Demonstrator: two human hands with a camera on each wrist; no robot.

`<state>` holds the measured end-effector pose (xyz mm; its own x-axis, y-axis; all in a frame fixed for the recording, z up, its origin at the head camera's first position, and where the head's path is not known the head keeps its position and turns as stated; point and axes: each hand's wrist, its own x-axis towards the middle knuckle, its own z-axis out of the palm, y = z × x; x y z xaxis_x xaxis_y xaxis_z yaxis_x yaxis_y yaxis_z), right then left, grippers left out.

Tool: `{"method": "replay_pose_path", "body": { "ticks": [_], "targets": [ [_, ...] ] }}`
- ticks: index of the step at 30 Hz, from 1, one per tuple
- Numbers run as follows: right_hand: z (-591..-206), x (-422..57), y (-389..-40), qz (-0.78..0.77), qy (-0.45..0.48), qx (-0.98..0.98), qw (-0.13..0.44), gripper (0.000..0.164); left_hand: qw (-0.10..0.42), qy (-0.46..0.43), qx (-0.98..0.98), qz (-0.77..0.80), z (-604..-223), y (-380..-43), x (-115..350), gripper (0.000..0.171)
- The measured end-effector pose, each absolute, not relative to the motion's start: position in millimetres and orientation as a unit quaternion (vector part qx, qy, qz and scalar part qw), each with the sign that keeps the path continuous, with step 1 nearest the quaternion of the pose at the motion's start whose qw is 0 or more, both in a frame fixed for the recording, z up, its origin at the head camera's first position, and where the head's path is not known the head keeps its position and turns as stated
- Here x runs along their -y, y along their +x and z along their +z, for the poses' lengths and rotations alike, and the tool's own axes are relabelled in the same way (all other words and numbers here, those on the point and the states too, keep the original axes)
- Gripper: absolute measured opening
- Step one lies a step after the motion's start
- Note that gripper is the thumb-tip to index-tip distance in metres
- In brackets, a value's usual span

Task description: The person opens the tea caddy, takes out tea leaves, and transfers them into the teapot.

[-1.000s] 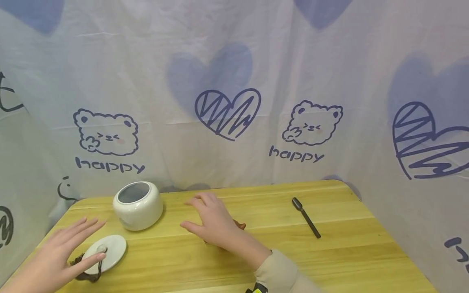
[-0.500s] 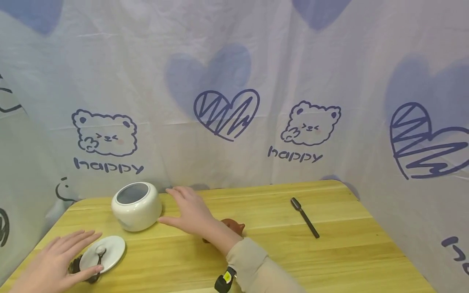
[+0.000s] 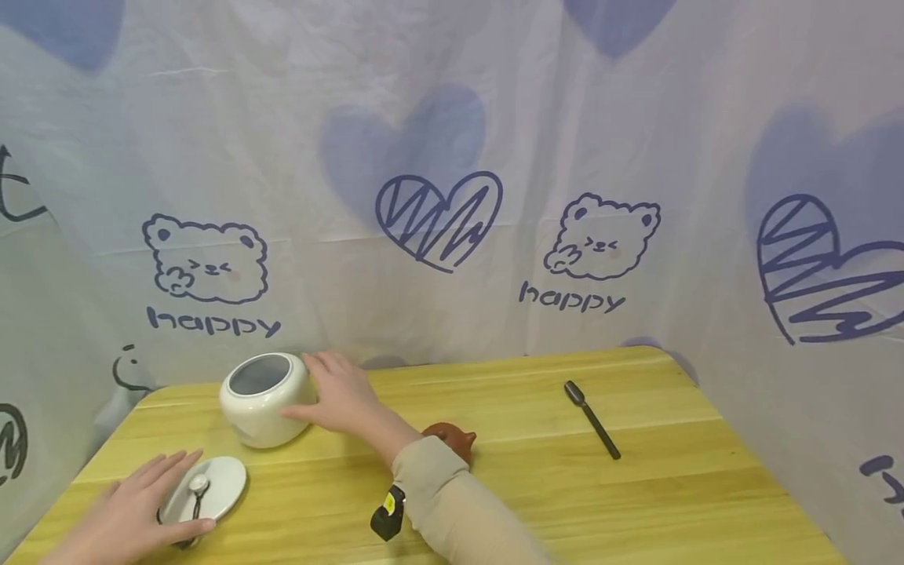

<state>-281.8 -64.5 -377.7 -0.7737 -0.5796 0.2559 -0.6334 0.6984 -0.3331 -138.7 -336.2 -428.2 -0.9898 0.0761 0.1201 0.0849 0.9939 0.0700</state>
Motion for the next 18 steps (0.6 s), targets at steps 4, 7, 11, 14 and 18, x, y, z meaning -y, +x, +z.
{"method": "replay_pose_path", "body": {
  "ticks": [4, 7, 11, 14, 18],
  "targets": [
    [-381, 78, -290, 0.183, 0.319, 0.928, 0.058, 0.093, 0.028, -0.030, 0.998, -0.042, -428, -142, 335, 0.109],
    [-383, 85, -295, 0.168, 0.314, 0.933, 0.047, 0.096, -0.004, -0.024, 0.999, -0.047, -427, -145, 334, 0.111],
    [-388, 91, -301, 0.155, 0.316, 0.936, 0.031, 0.098, -0.049, -0.013, 0.997, -0.053, -425, -150, 334, 0.114],
    [-391, 94, -304, 0.154, 0.318, 0.935, 0.026, 0.098, -0.065, -0.010, 0.996, -0.056, -424, -153, 335, 0.116],
    [-394, 97, -306, 0.163, 0.325, 0.932, 0.023, 0.097, -0.066, -0.016, 0.996, -0.060, -426, -154, 335, 0.115]
  ]
}}
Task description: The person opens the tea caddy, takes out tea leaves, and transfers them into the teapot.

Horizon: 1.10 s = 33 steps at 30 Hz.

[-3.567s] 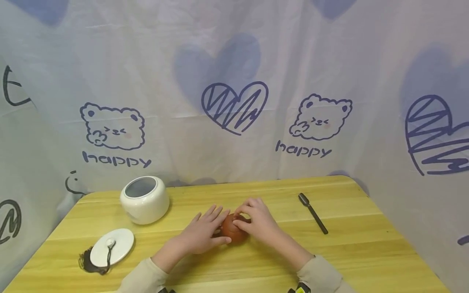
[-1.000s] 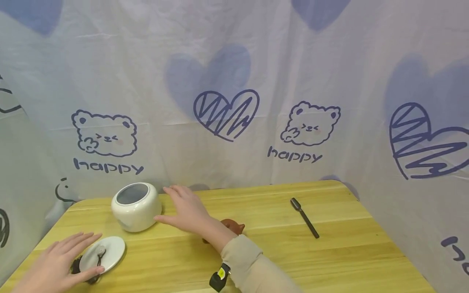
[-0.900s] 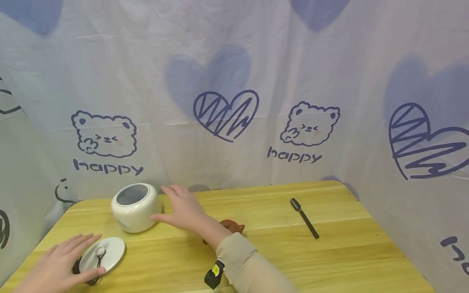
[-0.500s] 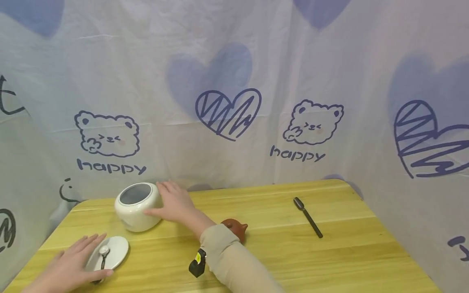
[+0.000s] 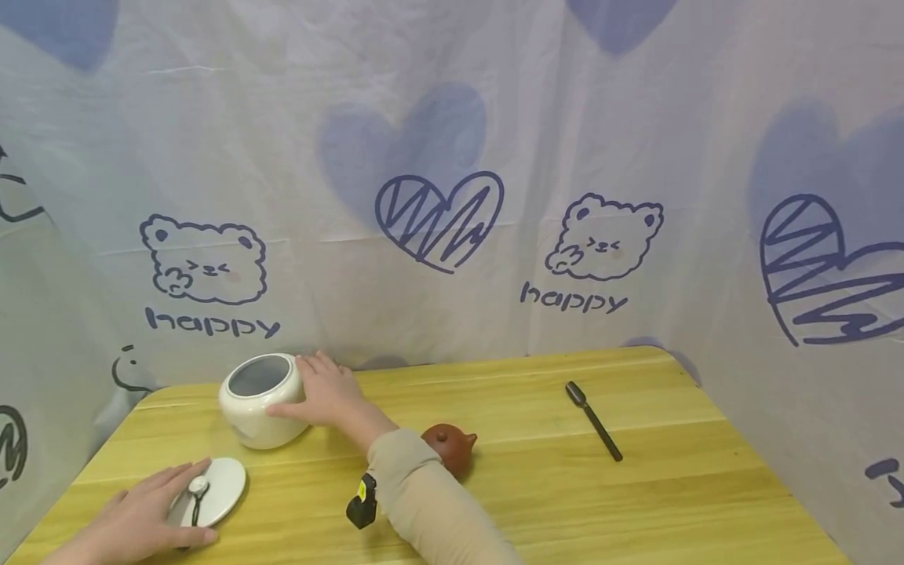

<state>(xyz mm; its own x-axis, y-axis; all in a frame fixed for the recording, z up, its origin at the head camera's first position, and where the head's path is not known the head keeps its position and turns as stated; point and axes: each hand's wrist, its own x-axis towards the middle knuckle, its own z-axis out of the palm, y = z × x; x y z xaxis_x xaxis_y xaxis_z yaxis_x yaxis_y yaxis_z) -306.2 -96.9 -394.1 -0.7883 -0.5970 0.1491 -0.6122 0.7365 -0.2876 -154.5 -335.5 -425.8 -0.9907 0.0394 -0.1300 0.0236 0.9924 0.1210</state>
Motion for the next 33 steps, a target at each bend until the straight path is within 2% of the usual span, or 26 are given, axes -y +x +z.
{"method": "replay_pose_path", "body": {
  "ticks": [8, 13, 22, 33],
  "targets": [
    [-398, 103, -305, 0.184, 0.322, 0.928, 0.033, 0.097, 0.088, 0.004, -0.993, 0.074, -428, -160, 334, 0.115],
    [-403, 107, -306, 0.188, 0.312, 0.930, 0.052, 0.097, 0.084, 0.000, -0.993, 0.078, -429, -161, 332, 0.116],
    [-400, 111, -305, 0.186, 0.303, 0.932, 0.069, 0.096, 0.032, 0.024, -0.997, 0.067, -428, -161, 334, 0.112],
    [-399, 110, -305, 0.193, 0.298, 0.933, 0.061, 0.095, -0.013, 0.028, -0.998, 0.052, -425, -156, 327, 0.110]
  ]
}}
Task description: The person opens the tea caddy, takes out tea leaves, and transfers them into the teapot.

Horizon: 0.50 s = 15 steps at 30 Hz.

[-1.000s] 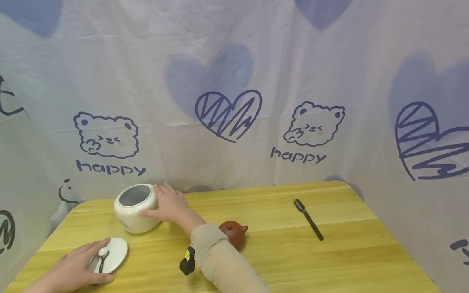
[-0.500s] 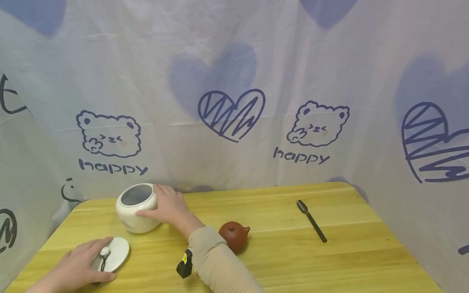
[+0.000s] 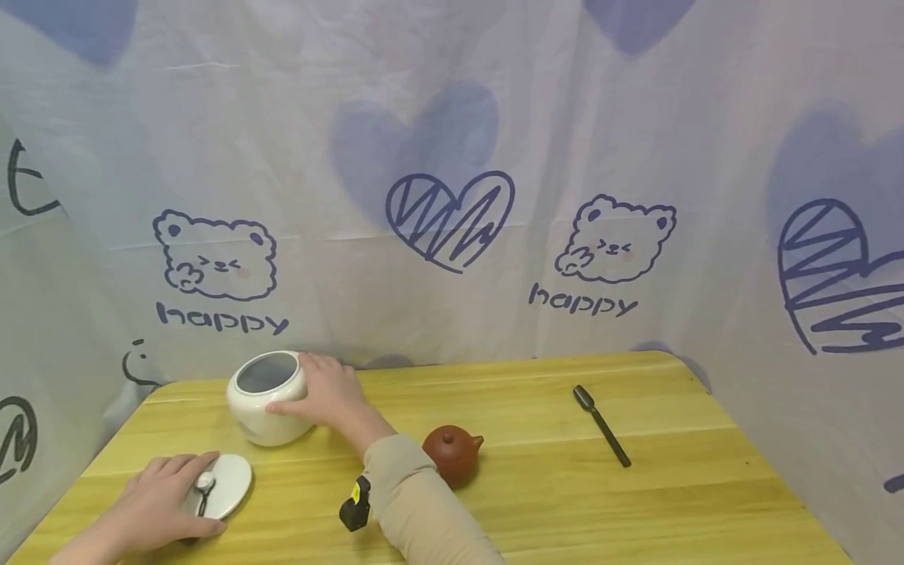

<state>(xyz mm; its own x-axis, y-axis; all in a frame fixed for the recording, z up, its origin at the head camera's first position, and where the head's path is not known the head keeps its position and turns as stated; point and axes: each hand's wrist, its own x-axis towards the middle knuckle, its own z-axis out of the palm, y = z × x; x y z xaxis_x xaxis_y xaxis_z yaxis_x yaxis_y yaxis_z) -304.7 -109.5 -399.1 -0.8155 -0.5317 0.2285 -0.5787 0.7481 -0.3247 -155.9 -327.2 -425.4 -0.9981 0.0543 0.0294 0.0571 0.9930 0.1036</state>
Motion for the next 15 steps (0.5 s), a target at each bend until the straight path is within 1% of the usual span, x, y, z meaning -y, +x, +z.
{"method": "replay_pose_path", "body": {
  "ticks": [4, 11, 15],
  "targets": [
    [-398.5, 110.0, -306.3, 0.196, 0.298, 0.932, 0.059, 0.094, 0.024, -0.031, 0.998, -0.049, -423.9, -155.1, 326.8, 0.110],
    [-396.8, 110.6, -306.7, 0.203, 0.299, 0.931, 0.057, 0.093, 0.090, -0.049, 0.994, -0.046, -425.9, -152.5, 327.8, 0.108],
    [-397.8, 111.0, -306.7, 0.205, 0.297, 0.931, 0.055, 0.093, 0.114, -0.060, 0.990, -0.049, -424.8, -151.9, 328.6, 0.109]
  ]
}}
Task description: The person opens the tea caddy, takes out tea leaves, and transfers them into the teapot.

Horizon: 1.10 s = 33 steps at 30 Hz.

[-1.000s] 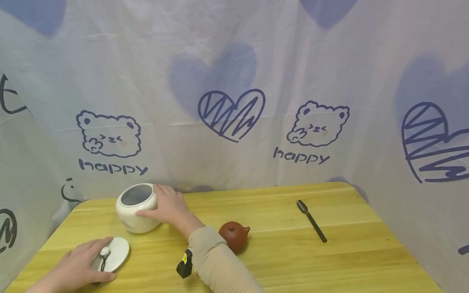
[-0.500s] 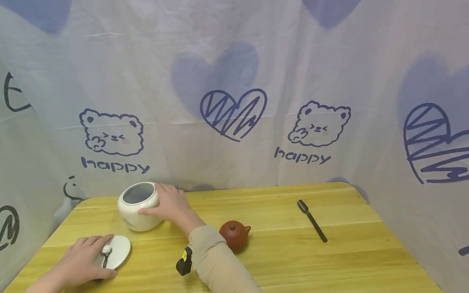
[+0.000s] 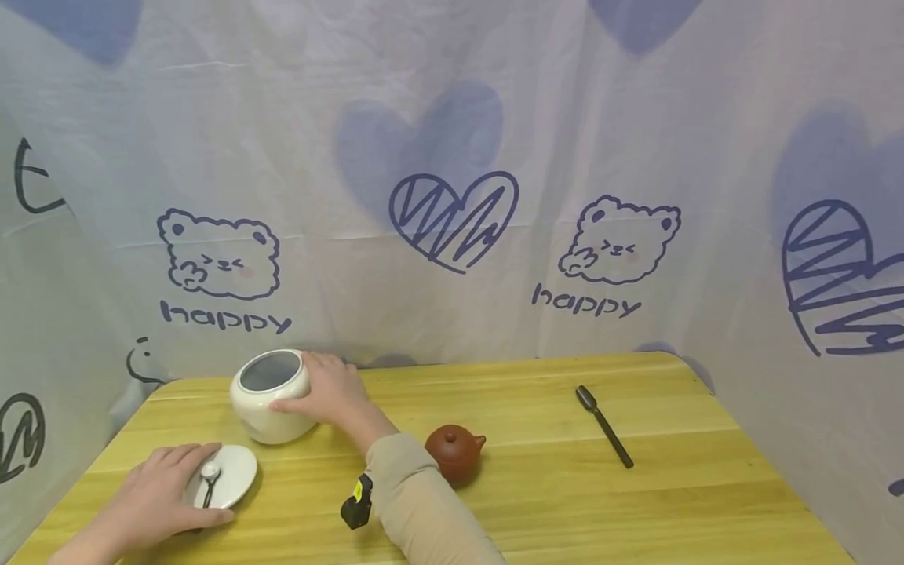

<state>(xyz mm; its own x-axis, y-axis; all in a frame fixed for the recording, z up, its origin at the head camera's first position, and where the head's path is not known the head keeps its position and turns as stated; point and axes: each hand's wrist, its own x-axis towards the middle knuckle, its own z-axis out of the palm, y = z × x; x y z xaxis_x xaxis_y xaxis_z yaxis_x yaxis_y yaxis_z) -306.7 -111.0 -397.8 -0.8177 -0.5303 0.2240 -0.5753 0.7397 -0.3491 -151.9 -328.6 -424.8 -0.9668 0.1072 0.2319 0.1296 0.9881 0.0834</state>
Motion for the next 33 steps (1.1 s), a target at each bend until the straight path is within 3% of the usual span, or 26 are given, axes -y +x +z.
{"method": "replay_pose_path", "body": {
  "ticks": [24, 33],
  "targets": [
    [-398, 109, -305, 0.212, 0.301, 0.928, 0.054, 0.093, 0.219, -0.070, 0.972, -0.043, -385, -152, 340, 0.104],
    [-396, 108, -304, 0.216, 0.296, 0.929, 0.052, 0.094, 0.234, -0.072, 0.968, -0.051, -363, -162, 344, 0.104]
  ]
}}
